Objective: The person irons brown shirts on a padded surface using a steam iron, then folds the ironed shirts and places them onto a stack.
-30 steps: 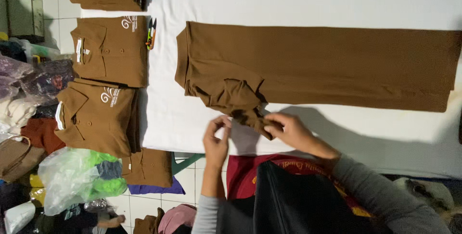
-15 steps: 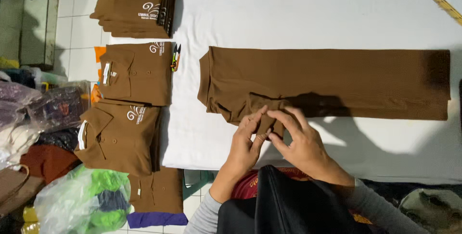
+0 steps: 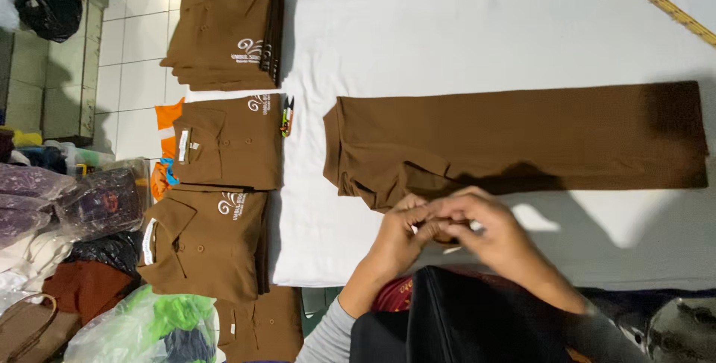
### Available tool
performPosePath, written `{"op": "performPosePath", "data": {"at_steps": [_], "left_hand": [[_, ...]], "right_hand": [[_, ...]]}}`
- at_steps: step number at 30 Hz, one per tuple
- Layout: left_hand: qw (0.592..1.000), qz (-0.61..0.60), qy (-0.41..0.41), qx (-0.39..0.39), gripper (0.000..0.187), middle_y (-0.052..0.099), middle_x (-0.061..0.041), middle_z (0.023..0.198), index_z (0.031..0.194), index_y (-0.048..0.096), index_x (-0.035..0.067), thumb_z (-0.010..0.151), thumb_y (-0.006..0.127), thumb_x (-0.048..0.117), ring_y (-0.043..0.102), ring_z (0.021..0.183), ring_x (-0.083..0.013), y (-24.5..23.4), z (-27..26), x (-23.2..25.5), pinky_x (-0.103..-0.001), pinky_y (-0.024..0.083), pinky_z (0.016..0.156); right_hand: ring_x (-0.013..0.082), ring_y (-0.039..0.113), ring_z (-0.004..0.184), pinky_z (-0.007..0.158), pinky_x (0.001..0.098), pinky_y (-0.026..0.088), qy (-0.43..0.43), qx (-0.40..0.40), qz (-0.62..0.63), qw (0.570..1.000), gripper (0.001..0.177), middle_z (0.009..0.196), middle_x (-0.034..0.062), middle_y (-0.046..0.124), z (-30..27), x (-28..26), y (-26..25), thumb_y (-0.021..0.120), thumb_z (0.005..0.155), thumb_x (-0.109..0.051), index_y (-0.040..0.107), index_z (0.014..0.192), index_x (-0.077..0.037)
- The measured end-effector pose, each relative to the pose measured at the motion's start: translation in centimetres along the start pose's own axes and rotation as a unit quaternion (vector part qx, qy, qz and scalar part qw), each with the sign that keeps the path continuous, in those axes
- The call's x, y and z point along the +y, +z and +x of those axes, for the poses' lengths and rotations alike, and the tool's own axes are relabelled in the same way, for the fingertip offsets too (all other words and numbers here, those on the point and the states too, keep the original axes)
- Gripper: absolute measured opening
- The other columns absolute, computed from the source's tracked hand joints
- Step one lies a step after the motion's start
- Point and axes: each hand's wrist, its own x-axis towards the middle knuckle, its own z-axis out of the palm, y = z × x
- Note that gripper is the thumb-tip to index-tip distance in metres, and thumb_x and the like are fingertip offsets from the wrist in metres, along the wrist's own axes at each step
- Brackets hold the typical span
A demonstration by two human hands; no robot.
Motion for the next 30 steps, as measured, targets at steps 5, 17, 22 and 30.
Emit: {"op": "performPosePath", "data": {"at_steps": [5,17,22,30], "left_hand": [[0.937,0.276,-0.108,-0.186,0.042,0.054,-0.017,0.097,0.109,0.046,0.009,0.071,0.063,0.014,0.061,0.079,-0.0427,-0.3,0.9,3.4,-0.052,0.052,0.07],[0.867,0.353,-0.107,-0.335,0.027,0.069,-0.022,0.086,0.096,0.064,0.001,0.076,0.07,0.019,0.067,0.086,-0.0391,-6.9,8.2,8.7,-0.045,0.054,0.075],[0.886,0.276,-0.103,-0.357,0.027,0.068,-0.023,0.082,0.089,0.064,-0.001,0.074,0.071,0.019,0.066,0.084,-0.0414,-6.5,8.3,8.8,-0.047,0.054,0.072],[0.905,0.384,-0.087,-0.159,0.028,0.069,-0.018,0.09,0.101,0.067,0.007,0.073,0.067,0.002,0.066,0.086,-0.038,-11.4,13.3,0.1,-0.045,0.055,0.075]], "right_hand": [[0.0177,0.07,0.071,0.072,0.0332,0.054,0.04,0.074,-0.082,0.993,0.029,0.078,-0.0054,0.067,-1.5,1.1,-1.1,0.063,0.071,0.005,0.073,0.072,-0.022],[0.027,0.044,0.125,0.101,0.0394,0.036,-0.402,-0.097,-0.332,0.848,0.013,0.106,0.0126,0.061,0.6,-2.8,-1.2,0.053,0.075,-0.013,0.062,0.074,-0.004],[0.0273,0.053,0.07,0.08,0.044,0.045,-0.354,-0.061,-0.334,0.872,0.018,0.059,0.0072,0.045,0.6,1.2,2.8,0.054,0.084,-0.018,0.058,0.072,-0.005],[0.0196,0.067,0.063,0.076,0.0376,0.047,-0.15,0.112,-0.202,0.961,0.009,0.068,0.0046,0.07,-1.5,2.5,1.2,0.065,0.081,-0.019,0.068,0.086,-0.012]]}}
